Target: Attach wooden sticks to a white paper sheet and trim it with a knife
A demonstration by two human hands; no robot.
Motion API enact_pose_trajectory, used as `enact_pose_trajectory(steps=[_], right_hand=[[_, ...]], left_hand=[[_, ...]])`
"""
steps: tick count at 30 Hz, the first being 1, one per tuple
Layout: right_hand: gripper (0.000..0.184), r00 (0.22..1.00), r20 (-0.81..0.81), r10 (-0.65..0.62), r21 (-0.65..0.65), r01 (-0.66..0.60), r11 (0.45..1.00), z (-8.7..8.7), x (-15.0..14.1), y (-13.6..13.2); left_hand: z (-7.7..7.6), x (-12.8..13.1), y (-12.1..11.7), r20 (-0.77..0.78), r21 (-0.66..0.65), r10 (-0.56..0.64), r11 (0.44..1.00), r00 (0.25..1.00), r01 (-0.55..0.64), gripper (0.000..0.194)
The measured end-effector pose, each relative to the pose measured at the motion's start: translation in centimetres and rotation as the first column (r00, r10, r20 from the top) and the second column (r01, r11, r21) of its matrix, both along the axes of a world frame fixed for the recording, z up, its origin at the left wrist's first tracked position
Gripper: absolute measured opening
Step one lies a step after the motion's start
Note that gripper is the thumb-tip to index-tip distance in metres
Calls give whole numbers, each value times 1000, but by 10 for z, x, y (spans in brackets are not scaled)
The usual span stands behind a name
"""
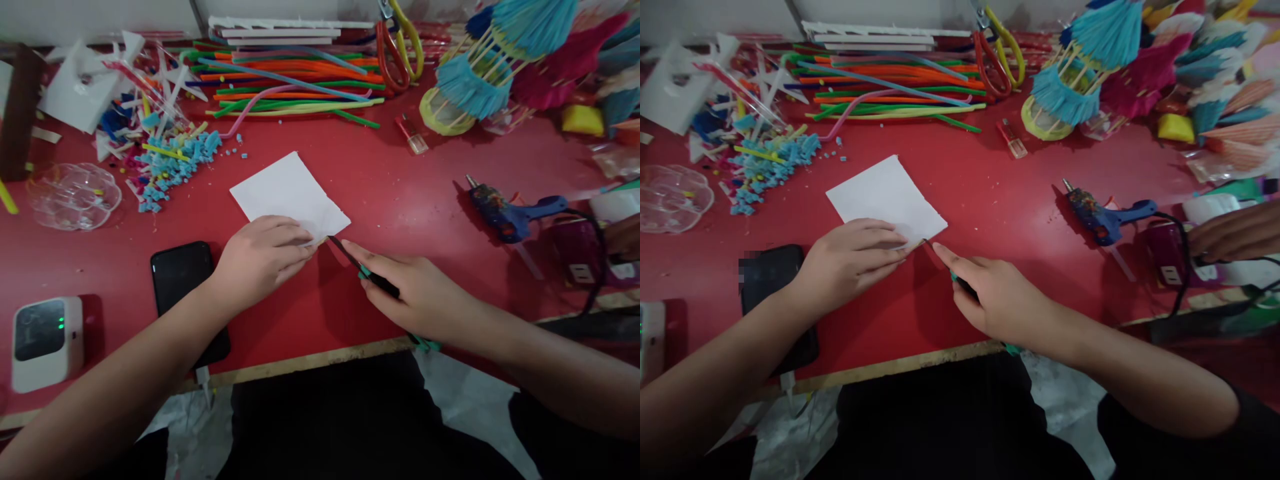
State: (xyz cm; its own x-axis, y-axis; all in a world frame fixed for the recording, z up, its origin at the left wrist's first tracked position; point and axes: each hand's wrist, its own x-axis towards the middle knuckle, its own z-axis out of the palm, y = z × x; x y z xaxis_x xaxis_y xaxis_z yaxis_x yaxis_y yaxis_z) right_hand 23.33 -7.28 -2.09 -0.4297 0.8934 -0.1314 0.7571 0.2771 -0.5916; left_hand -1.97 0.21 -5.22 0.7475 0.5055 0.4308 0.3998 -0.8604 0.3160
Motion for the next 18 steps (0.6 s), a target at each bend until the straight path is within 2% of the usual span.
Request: enact_pose_trajectory(steps=[7,13,18], right_hand=[[58,990,138,29,10,-31,999,10,-3,3],[61,990,133,38,-21,-35,999,15,-5,6],[60,987,152,44,8,-46,999,14,-6,5]], left_hand=[[-3,-1,0,-5,-38,-1,999,1000,1,16],[-4,-1,1,1,-39,-5,999,1000,5,18],[-4,0,1,-3,-60,3,998,1000,-3,21]])
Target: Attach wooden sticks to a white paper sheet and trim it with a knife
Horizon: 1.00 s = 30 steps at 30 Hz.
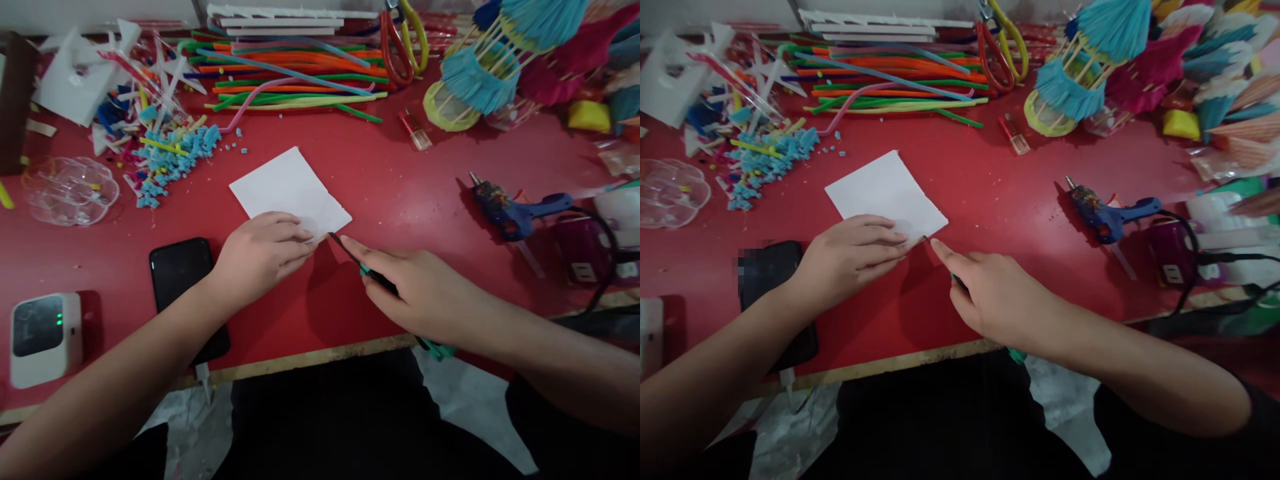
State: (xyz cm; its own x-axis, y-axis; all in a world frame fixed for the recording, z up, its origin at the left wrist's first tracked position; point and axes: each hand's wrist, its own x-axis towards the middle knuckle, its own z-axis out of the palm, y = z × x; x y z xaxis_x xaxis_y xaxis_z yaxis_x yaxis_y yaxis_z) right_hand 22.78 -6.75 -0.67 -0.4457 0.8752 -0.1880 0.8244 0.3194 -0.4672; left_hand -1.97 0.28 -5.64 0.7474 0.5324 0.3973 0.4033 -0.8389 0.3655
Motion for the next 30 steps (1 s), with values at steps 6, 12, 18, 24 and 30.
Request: enact_pose_trajectory(steps=[6,12,18,24,30], right_hand=[[59,999,32,-5,11,5,1000,-4,-1,-6],[59,999,-9,-43,76,44,996,-5,6,-13],[49,962,179,-206,382,125,916,-13,24,12],[48,991,22,-131,285,119,951,-11,25,22],[46,992,-116,51,66,-44,997,7,20,6]], left_hand=[[1,0,-2,0,36,19,999,1000,-19,19],[1,1,-1,-1,48,18,999,1000,-18,20],[1,1,-1,14,71,14,997,1000,-15,18],[6,0,-7,-39,90,42,995,998,-39,18],[6,-3,-3,-109,11,16,1000,994,-15,32]])
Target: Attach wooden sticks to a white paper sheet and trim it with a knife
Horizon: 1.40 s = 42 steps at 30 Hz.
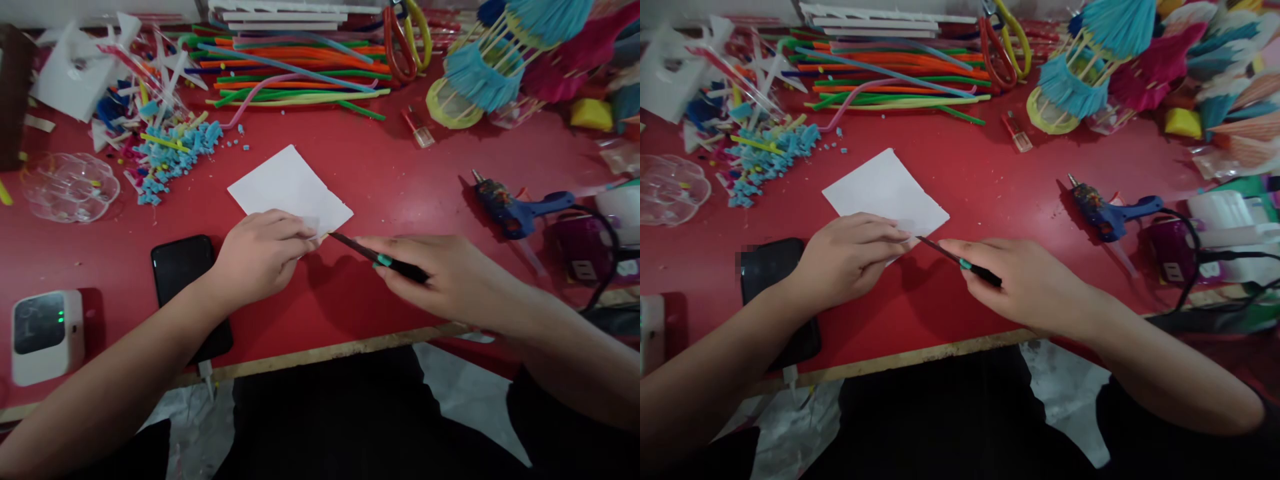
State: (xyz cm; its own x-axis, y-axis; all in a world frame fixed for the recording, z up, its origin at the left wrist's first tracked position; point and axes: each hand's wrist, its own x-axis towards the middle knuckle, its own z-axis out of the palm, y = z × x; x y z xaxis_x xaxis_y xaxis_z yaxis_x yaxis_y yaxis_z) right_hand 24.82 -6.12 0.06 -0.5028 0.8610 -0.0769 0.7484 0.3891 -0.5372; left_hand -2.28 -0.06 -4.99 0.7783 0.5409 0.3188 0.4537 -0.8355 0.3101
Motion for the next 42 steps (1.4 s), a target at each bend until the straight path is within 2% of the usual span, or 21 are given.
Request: enact_pose_trajectory(steps=[4,7,12,18,24,28,32,36,39,42], right_hand=[[46,999,47,14,-5,-14,1000,2,-6,-15],[50,985,166,54,92,-70,993,-6,-15,-28],[54,926,367,88,295,-205,933,-17,-32,-41],[52,891,449,68,420,-278,864,-14,-49,-43],[60,882,470,17,395,-227,890,-16,-53,-44],[63,867,499,15,397,-243,885,-15,-56,-45],[67,829,556,54,336,-284,898,-12,-58,-45],[68,813,582,20,339,-265,903,-11,-62,-46],[68,786,617,37,268,-254,929,-8,-66,-45],[70,737,667,110,112,-245,963,0,-70,-40]], left_hand=[[-5,0,4,41,-44,0,999,999,2,30],[-6,0,5,78,-105,13,994,997,-5,31],[-5,0,6,117,-166,29,986,993,-9,30],[-6,1,6,135,-189,24,982,991,2,30],[-2,1,6,129,-215,30,977,991,-1,30],[-1,1,6,127,-237,24,971,992,7,29],[-1,1,7,117,-251,27,968,993,3,27],[-1,1,6,98,-262,25,965,995,2,29],[0,1,6,92,-271,25,963,995,1,31],[1,0,7,81,-279,30,960,996,-6,31]])
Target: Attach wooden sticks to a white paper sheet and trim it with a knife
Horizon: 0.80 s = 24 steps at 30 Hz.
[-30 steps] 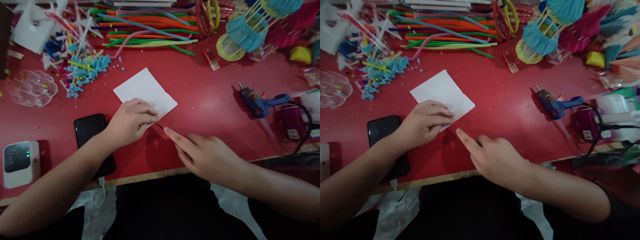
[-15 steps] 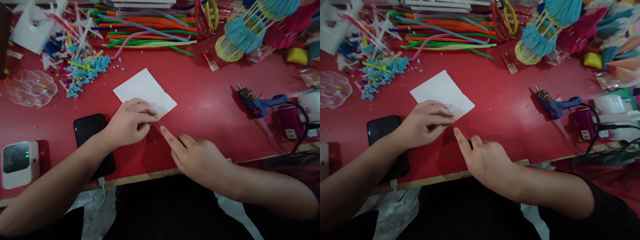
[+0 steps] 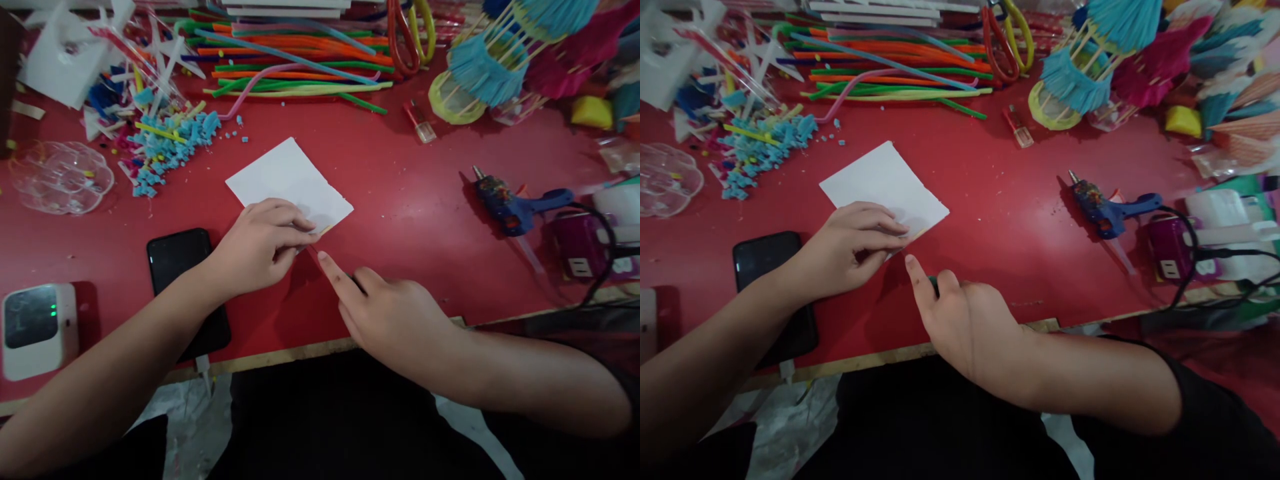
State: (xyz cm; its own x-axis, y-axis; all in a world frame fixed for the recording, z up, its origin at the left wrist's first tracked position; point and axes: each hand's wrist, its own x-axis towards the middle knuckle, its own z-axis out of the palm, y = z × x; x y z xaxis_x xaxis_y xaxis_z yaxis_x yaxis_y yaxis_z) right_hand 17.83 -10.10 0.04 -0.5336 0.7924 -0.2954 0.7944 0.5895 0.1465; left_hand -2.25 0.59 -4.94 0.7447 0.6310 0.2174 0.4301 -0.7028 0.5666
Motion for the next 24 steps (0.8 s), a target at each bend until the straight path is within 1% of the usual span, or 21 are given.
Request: enact_pose_trajectory(steps=[3,5,7,10,15,17,20,22,24], right_hand=[[72,998,58,-20,-164,29,986,8,-3,6],[73,996,77,-36,-219,53,974,11,-3,9],[73,996,77,-41,-213,57,975,10,-3,9],[73,997,61,-44,-170,54,984,8,-3,8],[74,995,70,-65,-195,77,978,8,-3,9],[73,997,47,-59,-157,65,985,7,-2,8],[69,999,-28,-31,-32,31,999,1,2,4],[67,997,-78,-6,57,11,998,-3,6,-1],[65,995,-104,6,99,4,995,-4,11,-6]], left_hand=[[0,0,0,-8,-5,-3,1000,1000,3,32],[0,-1,0,-5,-6,-3,1000,1000,3,32],[0,-1,0,1,-7,-3,1000,1000,3,31],[0,0,0,-5,-19,-6,1000,1000,6,31],[1,1,0,-14,-34,4,999,1000,-5,31],[1,1,0,-19,-39,4,999,1000,-5,31],[1,1,0,-25,-41,9,999,1000,-10,31],[1,0,0,-23,-39,9,999,1000,-10,31],[1,0,0,-19,-36,7,999,1000,-7,32]])
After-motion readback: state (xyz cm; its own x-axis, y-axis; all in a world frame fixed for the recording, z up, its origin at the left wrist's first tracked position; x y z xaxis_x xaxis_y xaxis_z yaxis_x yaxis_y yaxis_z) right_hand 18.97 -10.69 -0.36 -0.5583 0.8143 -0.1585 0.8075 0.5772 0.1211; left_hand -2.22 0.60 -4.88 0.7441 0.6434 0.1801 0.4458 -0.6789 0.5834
